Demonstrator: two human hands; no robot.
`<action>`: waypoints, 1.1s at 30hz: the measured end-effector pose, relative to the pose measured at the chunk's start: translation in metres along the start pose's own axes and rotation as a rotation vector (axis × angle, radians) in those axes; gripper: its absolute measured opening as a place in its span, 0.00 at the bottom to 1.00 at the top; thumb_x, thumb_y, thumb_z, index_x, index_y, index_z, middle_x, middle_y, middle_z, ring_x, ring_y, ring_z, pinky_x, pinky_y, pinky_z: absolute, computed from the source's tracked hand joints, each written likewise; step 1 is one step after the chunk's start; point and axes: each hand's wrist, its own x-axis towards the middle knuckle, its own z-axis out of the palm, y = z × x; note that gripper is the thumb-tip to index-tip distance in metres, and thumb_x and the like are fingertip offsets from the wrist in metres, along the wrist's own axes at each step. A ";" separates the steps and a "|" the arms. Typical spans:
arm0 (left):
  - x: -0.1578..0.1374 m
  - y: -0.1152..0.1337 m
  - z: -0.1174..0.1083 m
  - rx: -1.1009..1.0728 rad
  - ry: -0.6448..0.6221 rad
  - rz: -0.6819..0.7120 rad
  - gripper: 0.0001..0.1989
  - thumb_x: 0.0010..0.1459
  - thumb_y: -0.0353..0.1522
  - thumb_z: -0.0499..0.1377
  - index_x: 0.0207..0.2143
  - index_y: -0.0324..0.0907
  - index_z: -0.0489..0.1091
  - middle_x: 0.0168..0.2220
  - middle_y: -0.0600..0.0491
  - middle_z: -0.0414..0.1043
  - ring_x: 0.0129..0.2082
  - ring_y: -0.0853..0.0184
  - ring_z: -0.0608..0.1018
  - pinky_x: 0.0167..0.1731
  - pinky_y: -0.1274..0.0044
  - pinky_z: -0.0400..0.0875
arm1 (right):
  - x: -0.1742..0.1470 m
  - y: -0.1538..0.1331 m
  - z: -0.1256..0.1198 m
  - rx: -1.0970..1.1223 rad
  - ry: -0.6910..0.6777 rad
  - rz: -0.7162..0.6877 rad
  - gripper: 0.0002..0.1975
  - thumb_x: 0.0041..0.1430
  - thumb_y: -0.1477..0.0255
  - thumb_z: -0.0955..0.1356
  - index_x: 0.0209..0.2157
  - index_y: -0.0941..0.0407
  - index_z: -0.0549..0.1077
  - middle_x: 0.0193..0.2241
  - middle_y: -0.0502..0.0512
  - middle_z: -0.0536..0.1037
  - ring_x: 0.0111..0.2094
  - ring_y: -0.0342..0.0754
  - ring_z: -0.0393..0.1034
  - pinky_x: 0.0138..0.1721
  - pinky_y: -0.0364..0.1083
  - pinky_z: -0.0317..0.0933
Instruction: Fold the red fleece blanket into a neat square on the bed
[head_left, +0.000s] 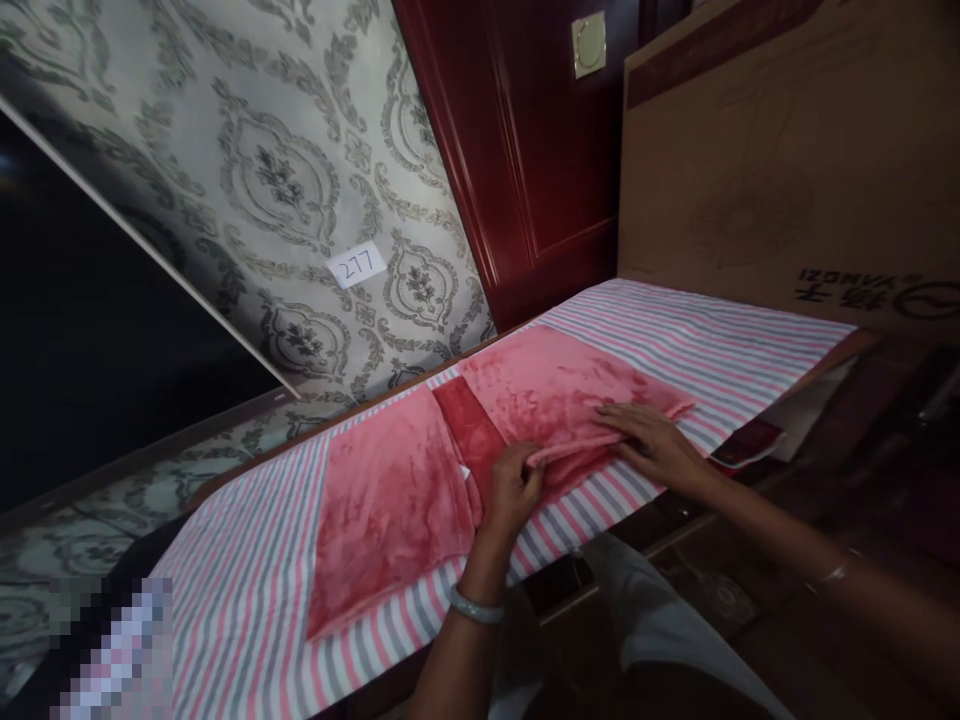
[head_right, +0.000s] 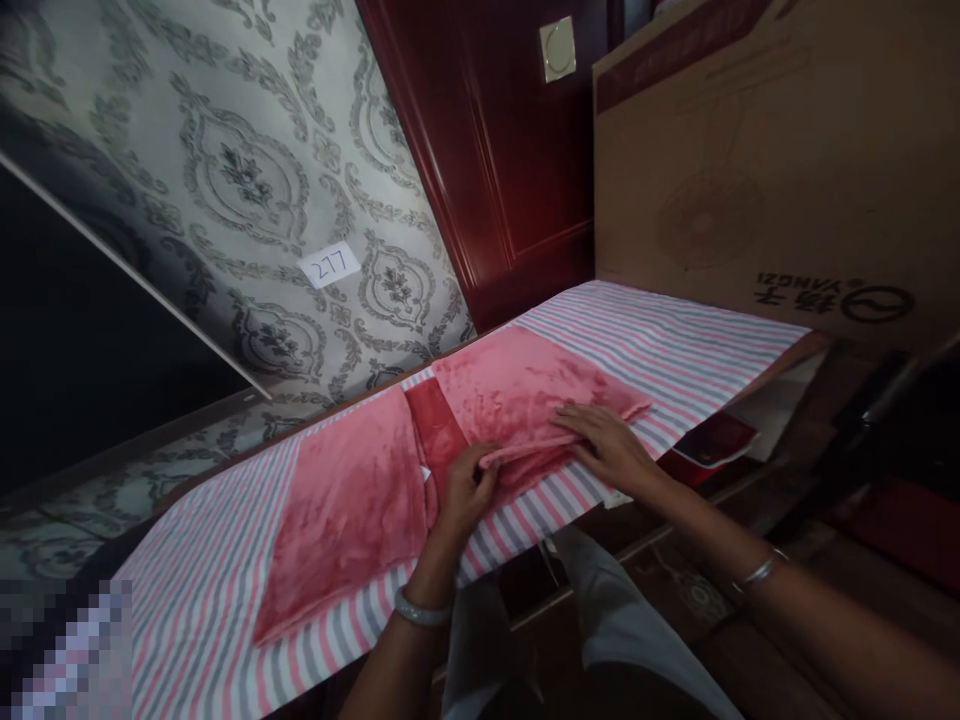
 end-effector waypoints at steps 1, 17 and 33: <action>0.000 0.000 0.000 -0.020 0.013 -0.026 0.14 0.65 0.38 0.53 0.40 0.41 0.75 0.40 0.46 0.80 0.40 0.62 0.80 0.43 0.68 0.75 | 0.001 0.002 0.003 0.007 0.033 0.001 0.21 0.67 0.62 0.59 0.56 0.49 0.74 0.55 0.58 0.76 0.58 0.56 0.69 0.61 0.63 0.60; 0.003 0.004 0.001 -0.227 0.070 -0.196 0.21 0.63 0.48 0.55 0.27 0.40 0.70 0.23 0.58 0.64 0.25 0.71 0.64 0.27 0.79 0.58 | -0.016 -0.032 0.006 0.043 0.327 0.091 0.15 0.68 0.65 0.61 0.41 0.49 0.79 0.40 0.57 0.80 0.44 0.53 0.75 0.48 0.55 0.70; 0.002 0.004 0.000 -0.207 0.063 -0.175 0.19 0.64 0.44 0.55 0.28 0.40 0.71 0.24 0.57 0.67 0.25 0.71 0.67 0.27 0.79 0.60 | 0.005 -0.024 0.006 -0.204 0.262 -0.090 0.14 0.67 0.74 0.60 0.38 0.55 0.78 0.39 0.60 0.77 0.42 0.54 0.69 0.43 0.54 0.67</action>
